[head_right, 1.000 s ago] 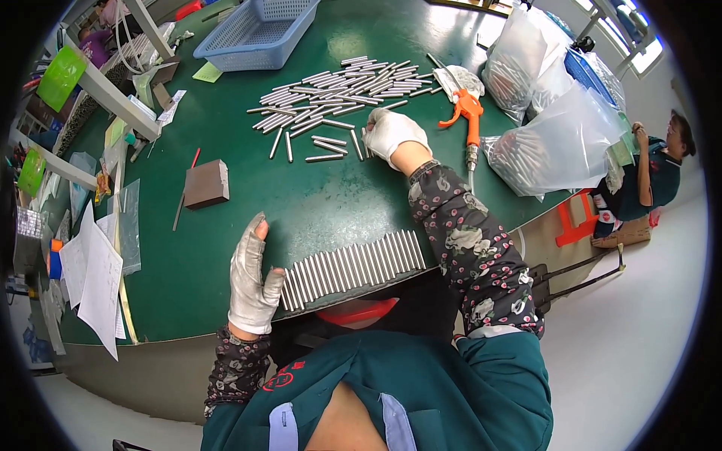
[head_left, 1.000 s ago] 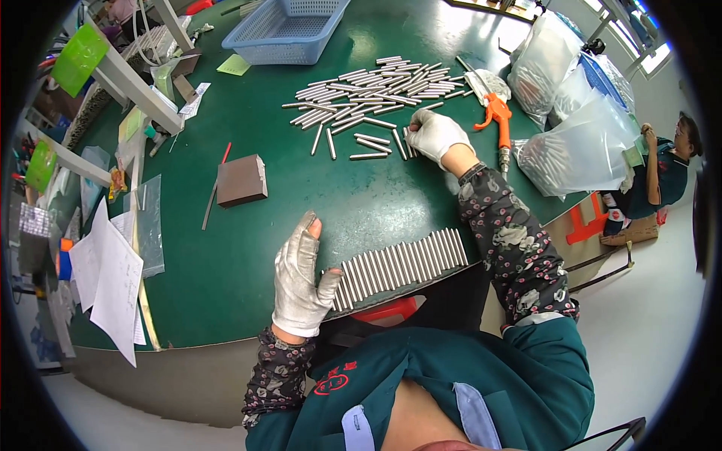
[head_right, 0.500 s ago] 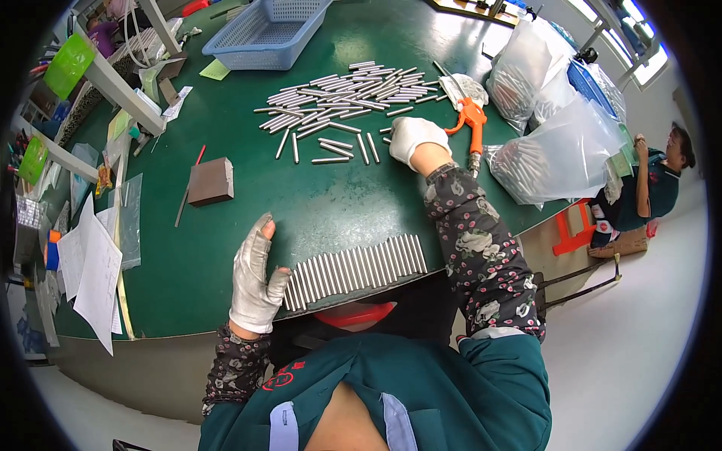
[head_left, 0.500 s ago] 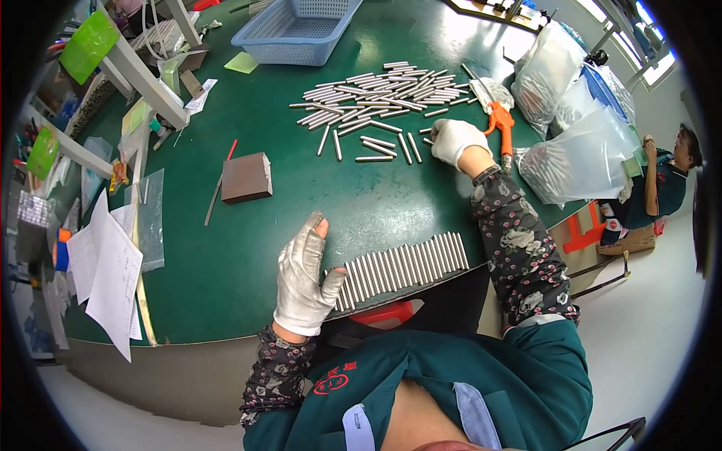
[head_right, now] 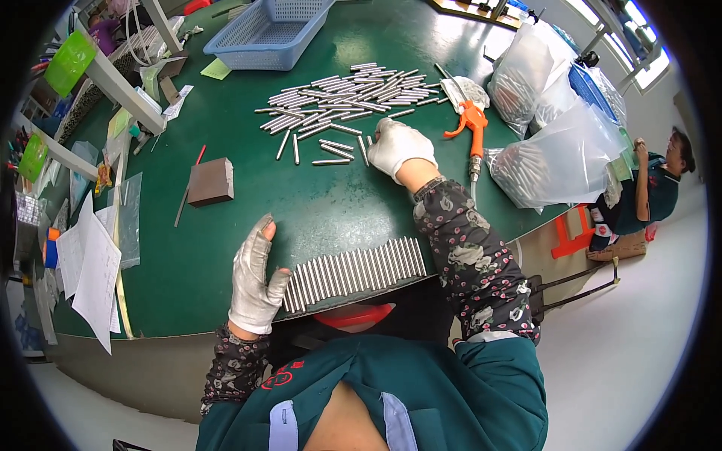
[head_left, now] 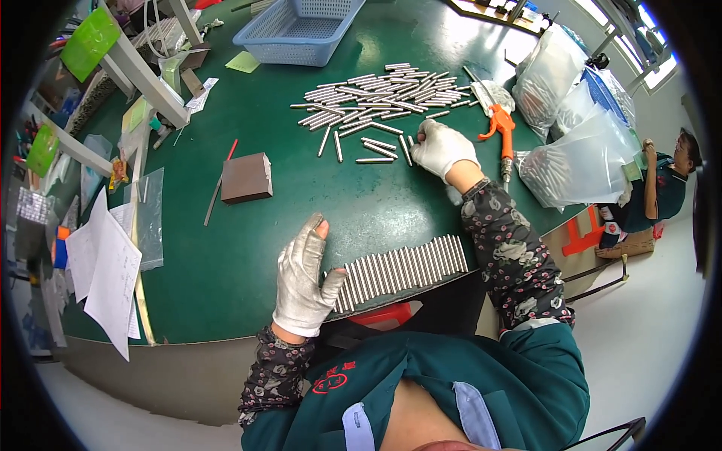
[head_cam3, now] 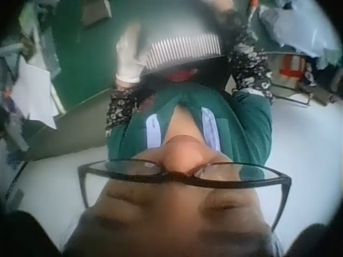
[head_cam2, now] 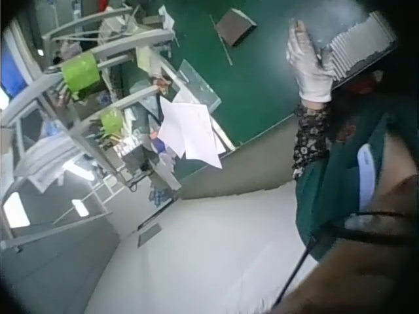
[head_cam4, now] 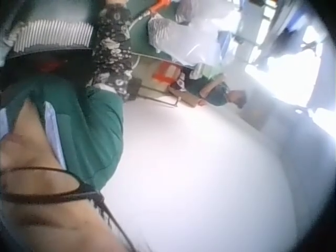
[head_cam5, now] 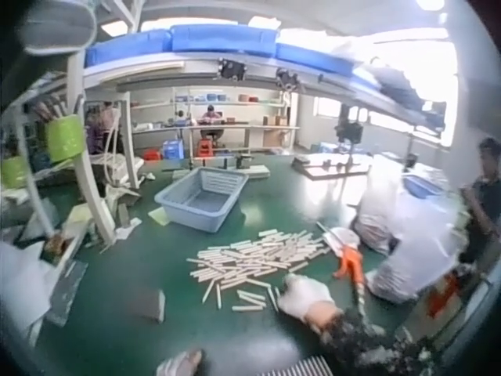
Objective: The recorder is organizing small metal rods into a grid-like holder on a factory workbench.
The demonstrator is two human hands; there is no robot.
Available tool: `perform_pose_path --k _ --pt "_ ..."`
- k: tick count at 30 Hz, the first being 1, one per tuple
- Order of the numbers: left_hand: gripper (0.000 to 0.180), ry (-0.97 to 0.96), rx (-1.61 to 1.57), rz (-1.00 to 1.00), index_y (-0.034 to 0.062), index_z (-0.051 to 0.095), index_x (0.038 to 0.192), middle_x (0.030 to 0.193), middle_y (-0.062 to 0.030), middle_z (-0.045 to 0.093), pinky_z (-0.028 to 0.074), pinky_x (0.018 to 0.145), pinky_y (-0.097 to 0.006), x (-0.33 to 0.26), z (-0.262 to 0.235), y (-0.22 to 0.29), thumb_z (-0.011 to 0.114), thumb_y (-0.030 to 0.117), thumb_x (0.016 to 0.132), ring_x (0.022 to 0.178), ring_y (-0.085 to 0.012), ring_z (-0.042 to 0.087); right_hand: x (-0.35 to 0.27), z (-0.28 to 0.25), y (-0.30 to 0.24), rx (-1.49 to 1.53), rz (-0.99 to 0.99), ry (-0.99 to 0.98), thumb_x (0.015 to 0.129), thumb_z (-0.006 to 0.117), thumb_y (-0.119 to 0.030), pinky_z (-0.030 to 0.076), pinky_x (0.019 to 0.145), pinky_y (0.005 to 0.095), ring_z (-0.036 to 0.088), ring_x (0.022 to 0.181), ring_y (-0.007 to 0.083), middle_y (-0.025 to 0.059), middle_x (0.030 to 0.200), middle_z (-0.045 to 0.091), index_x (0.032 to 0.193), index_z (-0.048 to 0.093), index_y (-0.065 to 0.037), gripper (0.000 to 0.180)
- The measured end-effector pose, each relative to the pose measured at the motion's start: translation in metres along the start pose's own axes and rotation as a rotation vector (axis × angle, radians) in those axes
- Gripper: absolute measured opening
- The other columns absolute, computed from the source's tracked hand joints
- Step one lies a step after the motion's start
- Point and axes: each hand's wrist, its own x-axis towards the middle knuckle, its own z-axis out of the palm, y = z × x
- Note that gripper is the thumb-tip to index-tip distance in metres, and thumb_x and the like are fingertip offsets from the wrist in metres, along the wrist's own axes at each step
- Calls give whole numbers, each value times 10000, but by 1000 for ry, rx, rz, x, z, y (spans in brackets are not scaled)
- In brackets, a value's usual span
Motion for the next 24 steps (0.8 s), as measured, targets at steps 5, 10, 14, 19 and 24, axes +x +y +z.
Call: perform_pose_path --k 5,10,14,19,24 --pt "664 6 3 0 39 407 1344 1306 -199 476 397 929 -432 0 0 0 498 513 888 1109 -365 518 0 1 5 -112 -72 10 777 557 -161 494 807 401 625 935 330 171 966 652 922 639 -66 192" --pt "663 2 8 0 39 411 1341 1309 -199 474 393 932 -432 1 -1 0 494 517 889 1111 -363 516 -1 -5 19 -218 -526 -89 775 534 -69 498 747 394 615 910 321 149 935 612 914 623 -72 166" --pt "666 7 0 -10 33 421 1331 1310 -200 471 392 934 -432 0 -1 -1 481 529 891 1116 -361 513 -4 -4 15 -152 -701 -48 781 536 -53 495 722 372 601 925 294 118 936 562 943 615 -93 185" --pt "667 -5 -4 -14 17 429 1321 1300 -205 479 394 940 -433 -1 0 0 493 521 887 1122 -367 512 -2 -4 21 -226 -755 36 793 536 -76 500 733 364 602 933 281 103 970 568 968 623 -114 199" --pt "629 35 -36 47 -12 444 1300 1275 -212 500 411 942 -434 1 3 -5 526 459 892 1123 -376 519 -19 -11 28 -294 -729 21 797 559 -145 506 727 387 618 872 289 116 926 627 903 646 -90 148"
